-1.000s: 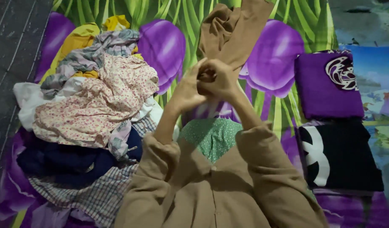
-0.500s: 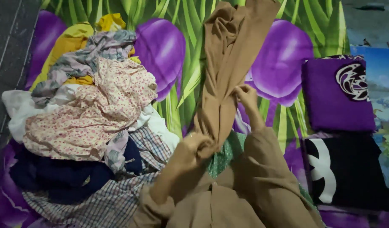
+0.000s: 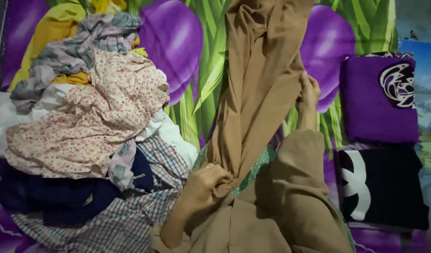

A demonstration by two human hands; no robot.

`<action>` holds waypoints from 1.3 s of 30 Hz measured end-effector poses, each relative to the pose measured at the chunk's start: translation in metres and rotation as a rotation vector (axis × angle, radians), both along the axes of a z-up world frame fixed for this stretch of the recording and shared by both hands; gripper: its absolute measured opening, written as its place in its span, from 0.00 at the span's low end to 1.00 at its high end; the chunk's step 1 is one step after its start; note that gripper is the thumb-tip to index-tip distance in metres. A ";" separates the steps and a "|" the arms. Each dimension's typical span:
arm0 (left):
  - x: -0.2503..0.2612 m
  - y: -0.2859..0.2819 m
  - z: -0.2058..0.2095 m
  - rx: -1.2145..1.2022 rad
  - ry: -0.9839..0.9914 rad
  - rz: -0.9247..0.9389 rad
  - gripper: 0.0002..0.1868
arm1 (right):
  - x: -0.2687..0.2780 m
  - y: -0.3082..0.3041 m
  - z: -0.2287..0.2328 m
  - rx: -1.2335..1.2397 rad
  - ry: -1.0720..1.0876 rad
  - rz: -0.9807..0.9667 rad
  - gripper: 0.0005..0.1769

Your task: Folding a pair of brown pants on a bed.

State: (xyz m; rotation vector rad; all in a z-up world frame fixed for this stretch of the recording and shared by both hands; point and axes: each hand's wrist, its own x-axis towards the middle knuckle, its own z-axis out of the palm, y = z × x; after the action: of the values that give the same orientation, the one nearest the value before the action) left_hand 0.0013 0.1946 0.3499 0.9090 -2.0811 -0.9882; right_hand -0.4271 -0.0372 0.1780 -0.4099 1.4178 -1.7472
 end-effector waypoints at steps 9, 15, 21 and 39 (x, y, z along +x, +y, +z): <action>-0.018 0.016 -0.003 0.026 -0.048 -0.100 0.09 | 0.052 -0.019 0.001 -0.025 1.130 0.168 0.13; -0.025 0.017 0.008 0.064 -0.149 -0.237 0.21 | 0.156 -0.046 -0.017 0.212 1.316 0.569 0.12; -0.016 0.017 0.006 -0.007 -0.168 -0.218 0.21 | 0.131 -0.076 -0.018 0.114 1.095 0.411 0.18; -0.015 0.017 -0.004 0.055 -0.127 -0.208 0.12 | -0.001 0.034 0.002 0.193 0.204 0.276 0.12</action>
State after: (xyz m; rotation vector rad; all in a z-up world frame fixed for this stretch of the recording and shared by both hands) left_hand -0.0138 0.2119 0.3455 0.8125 -2.3024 -1.1252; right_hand -0.4283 -0.0033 0.1796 -0.6600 1.5742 -1.3642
